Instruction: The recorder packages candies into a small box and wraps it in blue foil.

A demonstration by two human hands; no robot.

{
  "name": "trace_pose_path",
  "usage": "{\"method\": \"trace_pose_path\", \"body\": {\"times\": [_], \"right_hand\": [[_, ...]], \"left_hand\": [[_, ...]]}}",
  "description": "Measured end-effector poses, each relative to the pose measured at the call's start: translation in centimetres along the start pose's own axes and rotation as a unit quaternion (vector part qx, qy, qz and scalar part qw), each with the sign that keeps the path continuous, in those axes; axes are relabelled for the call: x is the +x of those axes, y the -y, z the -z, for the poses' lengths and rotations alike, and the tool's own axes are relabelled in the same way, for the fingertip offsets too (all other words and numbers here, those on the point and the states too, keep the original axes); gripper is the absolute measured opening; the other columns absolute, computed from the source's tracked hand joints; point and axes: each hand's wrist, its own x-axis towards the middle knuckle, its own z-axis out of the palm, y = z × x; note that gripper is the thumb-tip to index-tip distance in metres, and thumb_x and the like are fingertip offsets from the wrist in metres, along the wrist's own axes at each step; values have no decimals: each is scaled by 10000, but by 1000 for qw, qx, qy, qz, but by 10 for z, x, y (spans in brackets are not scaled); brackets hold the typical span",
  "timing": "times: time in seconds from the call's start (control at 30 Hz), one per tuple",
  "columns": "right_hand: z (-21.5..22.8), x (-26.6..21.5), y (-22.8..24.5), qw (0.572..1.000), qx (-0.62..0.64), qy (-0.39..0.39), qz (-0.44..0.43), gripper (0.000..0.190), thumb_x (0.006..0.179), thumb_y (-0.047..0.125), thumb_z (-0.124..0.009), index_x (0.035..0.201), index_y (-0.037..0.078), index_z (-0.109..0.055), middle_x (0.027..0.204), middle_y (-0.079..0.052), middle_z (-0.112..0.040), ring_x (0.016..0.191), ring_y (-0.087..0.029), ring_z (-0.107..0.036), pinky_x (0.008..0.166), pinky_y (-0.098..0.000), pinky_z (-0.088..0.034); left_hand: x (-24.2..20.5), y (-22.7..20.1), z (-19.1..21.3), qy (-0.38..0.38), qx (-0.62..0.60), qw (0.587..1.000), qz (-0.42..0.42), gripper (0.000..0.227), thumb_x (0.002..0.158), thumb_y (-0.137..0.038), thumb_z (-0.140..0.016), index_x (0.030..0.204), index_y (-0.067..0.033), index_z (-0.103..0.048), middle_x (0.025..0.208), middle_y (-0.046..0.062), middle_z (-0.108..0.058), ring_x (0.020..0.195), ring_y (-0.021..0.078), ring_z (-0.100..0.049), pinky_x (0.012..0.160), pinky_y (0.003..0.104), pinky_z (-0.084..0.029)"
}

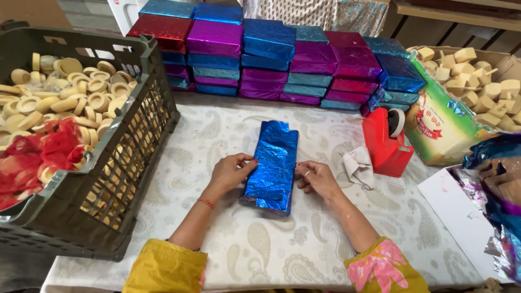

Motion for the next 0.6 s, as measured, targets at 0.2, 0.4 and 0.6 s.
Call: {"method": "trace_pose_path", "body": {"times": [0.2, 0.4, 0.6], "right_hand": [[-10, -4, 3, 1000, 0, -26, -8, 406, 950, 343, -683, 1223, 43, -704, 914, -44, -757, 689, -107, -662, 553, -254, -510], [-18, -12, 13, 999, -41, -27, 23, 588, 857, 342, -760, 1353, 61, -615, 1017, -37, -724, 778, -128, -688, 575, -269, -542], [-21, -16, 17, 998, -8, -15, 63, 650, 830, 284, -796, 1395, 55, -570, 1119, -54, -677, 940, -137, -684, 686, -277, -585]], "left_hand": [[-11, -14, -2, -54, 73, 996, -19, 499, 803, -557, -748, 1116, -169, -751, 904, 82, -796, 842, 224, -772, 763, 355, -581], [-9, -14, -6, -48, 6, 999, -23, 530, 779, -496, -800, 1126, -112, -685, 1051, 79, -781, 959, 189, -760, 856, 336, -570], [1, -5, -14, -44, -208, 977, -9, 592, 735, -201, -875, 1233, -52, -591, 1219, 80, -707, 963, 138, -723, 829, 309, -599]]}}
